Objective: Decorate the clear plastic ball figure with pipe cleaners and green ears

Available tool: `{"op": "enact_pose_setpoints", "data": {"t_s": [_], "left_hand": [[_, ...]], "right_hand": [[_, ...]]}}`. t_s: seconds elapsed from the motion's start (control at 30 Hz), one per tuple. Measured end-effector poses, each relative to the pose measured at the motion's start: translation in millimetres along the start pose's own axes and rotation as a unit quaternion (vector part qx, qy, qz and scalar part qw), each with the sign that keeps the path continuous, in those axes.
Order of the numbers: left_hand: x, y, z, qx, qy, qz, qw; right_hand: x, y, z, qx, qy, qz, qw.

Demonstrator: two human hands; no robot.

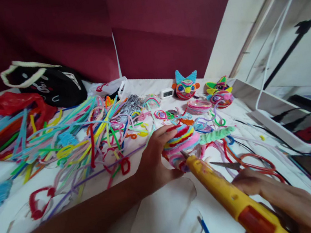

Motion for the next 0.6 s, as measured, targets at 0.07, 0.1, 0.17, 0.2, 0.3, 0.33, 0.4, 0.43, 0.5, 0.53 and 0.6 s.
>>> {"op": "enact_pose_setpoints", "data": {"t_s": [0.07, 0.1, 0.17, 0.2, 0.3, 0.33, 0.4, 0.43, 0.5, 0.53, 0.6], "left_hand": [[0, 1, -0.1, 0.002, -0.001, 0.004, 1.0], [0, 1, 0.1, 0.004, -0.003, 0.007, 1.0], [-1, 2, 0.3, 0.008, -0.006, 0.013, 1.0], [-1, 3, 0.4, 0.01, -0.007, 0.014, 1.0], [0, 3, 0.9, 0.016, -0.011, 0.014, 1.0], [0, 3, 1.0, 0.017, -0.012, 0.013, 1.0], [0, 3, 0.9, 0.018, -0.011, 0.01, 1.0], [0, 3, 0.6, 0.017, -0.01, 0.008, 1.0], [-1, 4, 0.4, 0.015, -0.009, 0.009, 1.0], [-2, 5, 0.5, 0.014, -0.01, 0.012, 1.0], [-3, 7, 0.8, 0.012, -0.013, 0.02, 1.0]], "right_hand": [[-2, -1, 1, -0.006, -0.004, 0.015, 1.0], [-3, -1, 1, -0.01, -0.01, 0.017, 1.0], [-3, -3, 3, -0.013, -0.021, 0.012, 1.0], [-3, -3, 3, -0.011, -0.02, 0.009, 1.0], [-5, -3, 3, -0.012, -0.007, 0.009, 1.0], [-6, -3, 4, -0.013, -0.003, 0.013, 1.0], [-8, -5, 6, -0.012, 0.002, 0.022, 1.0], [-9, -5, 6, -0.008, 0.008, 0.026, 1.0], [-11, -9, 7, -0.002, 0.019, 0.024, 1.0], [-12, -11, 8, -0.001, 0.021, 0.021, 1.0], [-11, -14, 9, -0.003, 0.028, 0.021, 0.999]]}}
Point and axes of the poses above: each hand's wrist, its own x-axis towards the middle knuckle, its own z-axis out of the back of the hand, y = z × x, the point moved 9 cm from there along x, towards the middle knuckle, and after that the axes turned 14 degrees about -y, right-handed, at the moved point
